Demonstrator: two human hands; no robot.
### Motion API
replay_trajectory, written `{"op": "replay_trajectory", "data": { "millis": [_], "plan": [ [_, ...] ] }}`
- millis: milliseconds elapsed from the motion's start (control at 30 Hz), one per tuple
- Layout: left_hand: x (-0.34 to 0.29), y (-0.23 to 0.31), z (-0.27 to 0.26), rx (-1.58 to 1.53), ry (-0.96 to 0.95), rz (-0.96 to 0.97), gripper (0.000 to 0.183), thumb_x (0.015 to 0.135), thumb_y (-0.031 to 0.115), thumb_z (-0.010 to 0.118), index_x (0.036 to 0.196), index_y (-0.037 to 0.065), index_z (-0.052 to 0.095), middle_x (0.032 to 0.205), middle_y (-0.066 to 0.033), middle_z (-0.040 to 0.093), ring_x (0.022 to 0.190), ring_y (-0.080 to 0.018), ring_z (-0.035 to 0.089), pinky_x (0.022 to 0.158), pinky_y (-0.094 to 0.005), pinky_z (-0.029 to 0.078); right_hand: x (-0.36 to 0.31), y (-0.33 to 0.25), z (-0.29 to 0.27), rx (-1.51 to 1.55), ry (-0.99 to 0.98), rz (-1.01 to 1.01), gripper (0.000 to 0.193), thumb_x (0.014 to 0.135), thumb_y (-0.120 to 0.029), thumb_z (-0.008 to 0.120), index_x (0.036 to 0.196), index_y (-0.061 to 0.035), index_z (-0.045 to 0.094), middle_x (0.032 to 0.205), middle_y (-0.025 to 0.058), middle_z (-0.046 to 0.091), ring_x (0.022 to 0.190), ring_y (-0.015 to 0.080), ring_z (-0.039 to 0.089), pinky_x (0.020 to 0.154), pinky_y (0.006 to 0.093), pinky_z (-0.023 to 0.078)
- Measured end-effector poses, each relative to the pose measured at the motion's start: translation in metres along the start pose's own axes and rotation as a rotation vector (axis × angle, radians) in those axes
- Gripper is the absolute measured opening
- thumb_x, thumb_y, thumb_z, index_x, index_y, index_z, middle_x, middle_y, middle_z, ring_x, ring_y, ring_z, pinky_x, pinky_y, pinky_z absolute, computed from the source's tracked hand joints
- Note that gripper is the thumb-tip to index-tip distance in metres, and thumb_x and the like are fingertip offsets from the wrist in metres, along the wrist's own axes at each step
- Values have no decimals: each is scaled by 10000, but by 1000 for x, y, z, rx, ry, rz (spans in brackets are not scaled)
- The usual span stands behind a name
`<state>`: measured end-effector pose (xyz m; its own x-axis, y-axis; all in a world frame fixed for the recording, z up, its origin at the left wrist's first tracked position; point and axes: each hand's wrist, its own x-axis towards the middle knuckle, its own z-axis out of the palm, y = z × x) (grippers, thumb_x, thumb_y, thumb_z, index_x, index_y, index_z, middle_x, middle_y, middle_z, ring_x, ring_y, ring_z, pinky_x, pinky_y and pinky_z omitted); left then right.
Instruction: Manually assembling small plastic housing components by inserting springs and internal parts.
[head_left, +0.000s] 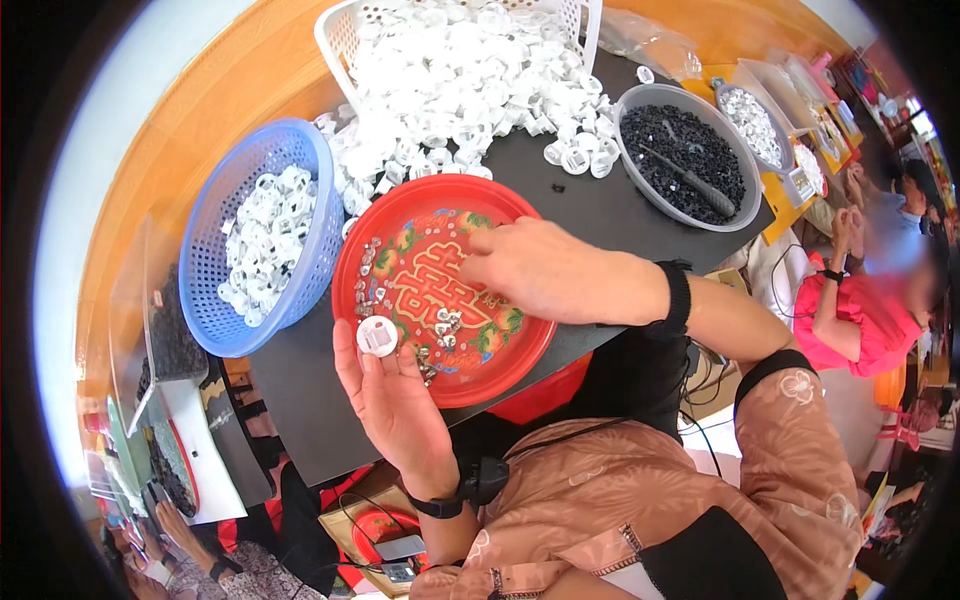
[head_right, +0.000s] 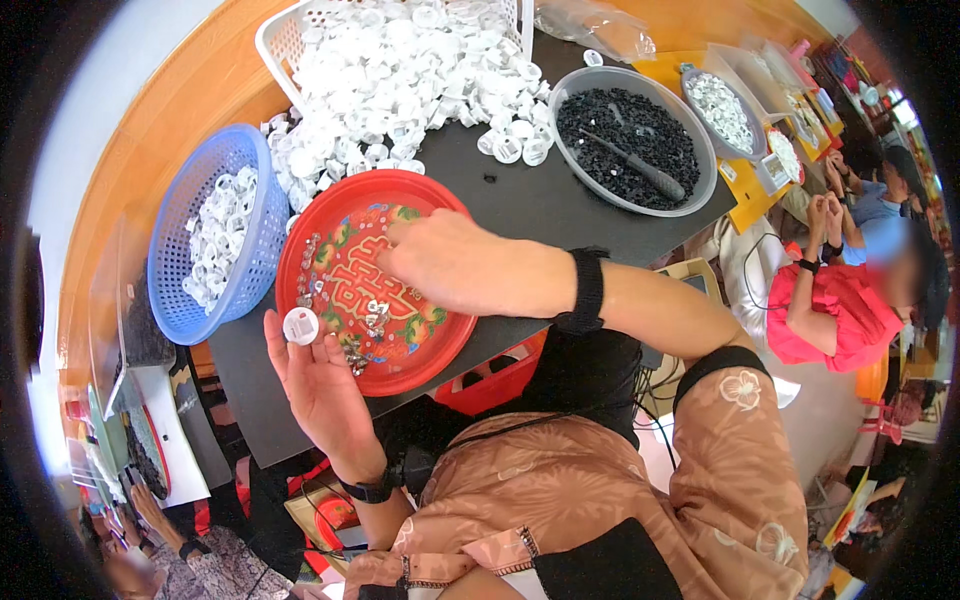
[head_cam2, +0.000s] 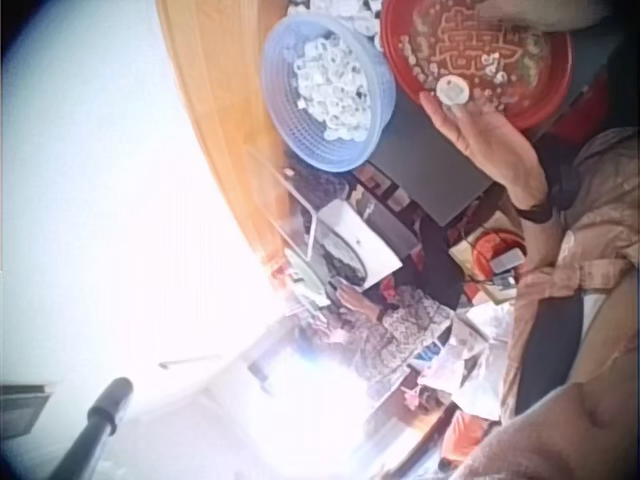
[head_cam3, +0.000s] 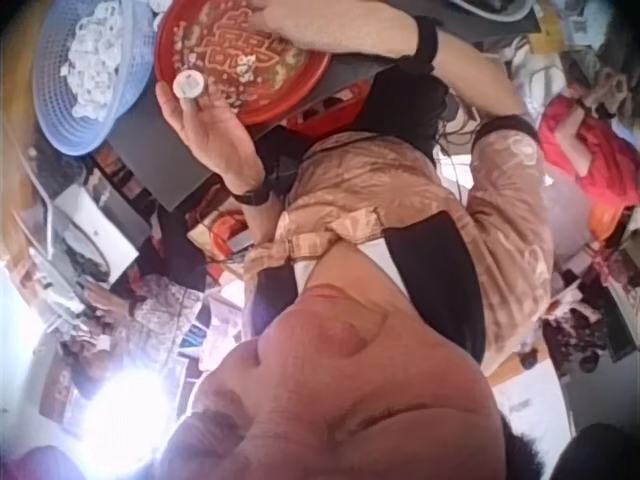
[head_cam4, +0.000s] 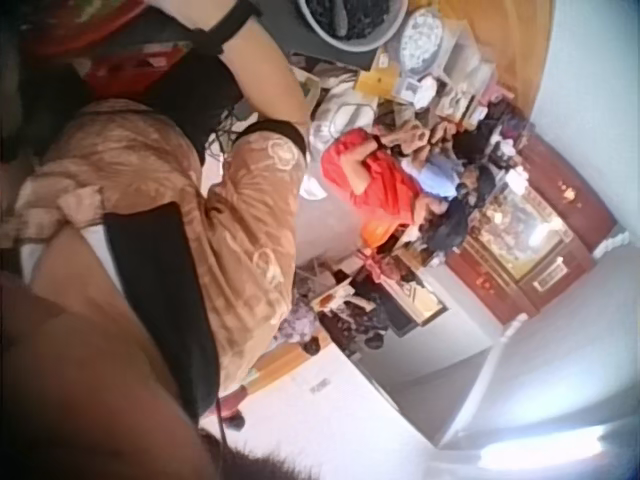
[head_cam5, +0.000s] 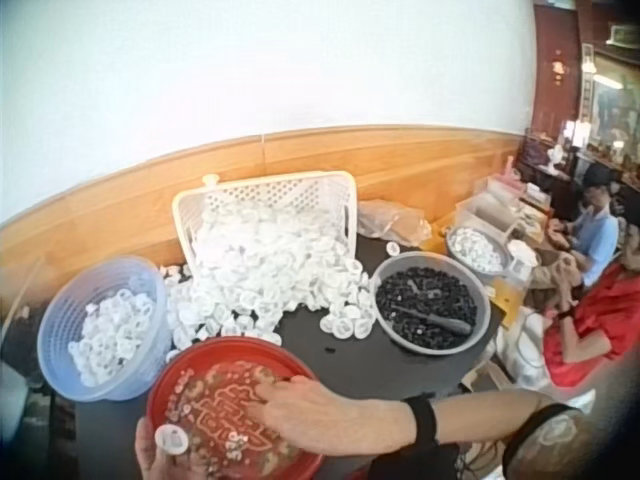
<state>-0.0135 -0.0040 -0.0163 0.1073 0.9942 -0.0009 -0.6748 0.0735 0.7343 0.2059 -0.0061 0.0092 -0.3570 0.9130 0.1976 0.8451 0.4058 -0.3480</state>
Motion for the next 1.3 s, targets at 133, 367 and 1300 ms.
{"op": "replay_trajectory", "data": {
  "millis": [133,367,1300],
  "plan": [
    [1,-1,-3,-29,10,-19,442,957,84,513,1371,-8,389,1241,-114,550,1114,-178,558,890,-305,481,24,-22,16,74,-72,-130,248,770,-42,591,1014,-1,575,957,148,567,806,336,621,664,447,504],
    [1,-3,-4,-44,17,-68,386,955,80,514,1324,-2,437,1238,-101,555,1114,-169,554,891,-307,464,47,1,14,10,-161,-30,180,765,12,562,936,61,593,874,220,629,827,379,648,646,450,524],
    [3,1,16,242,8,-152,221,953,45,509,1150,-22,583,1120,-86,615,1000,-135,592,853,-272,486,34,-3,-23,558,13,99,123,818,-45,652,921,21,668,803,140,674,736,226,656,649,330,505]
  ]
}}
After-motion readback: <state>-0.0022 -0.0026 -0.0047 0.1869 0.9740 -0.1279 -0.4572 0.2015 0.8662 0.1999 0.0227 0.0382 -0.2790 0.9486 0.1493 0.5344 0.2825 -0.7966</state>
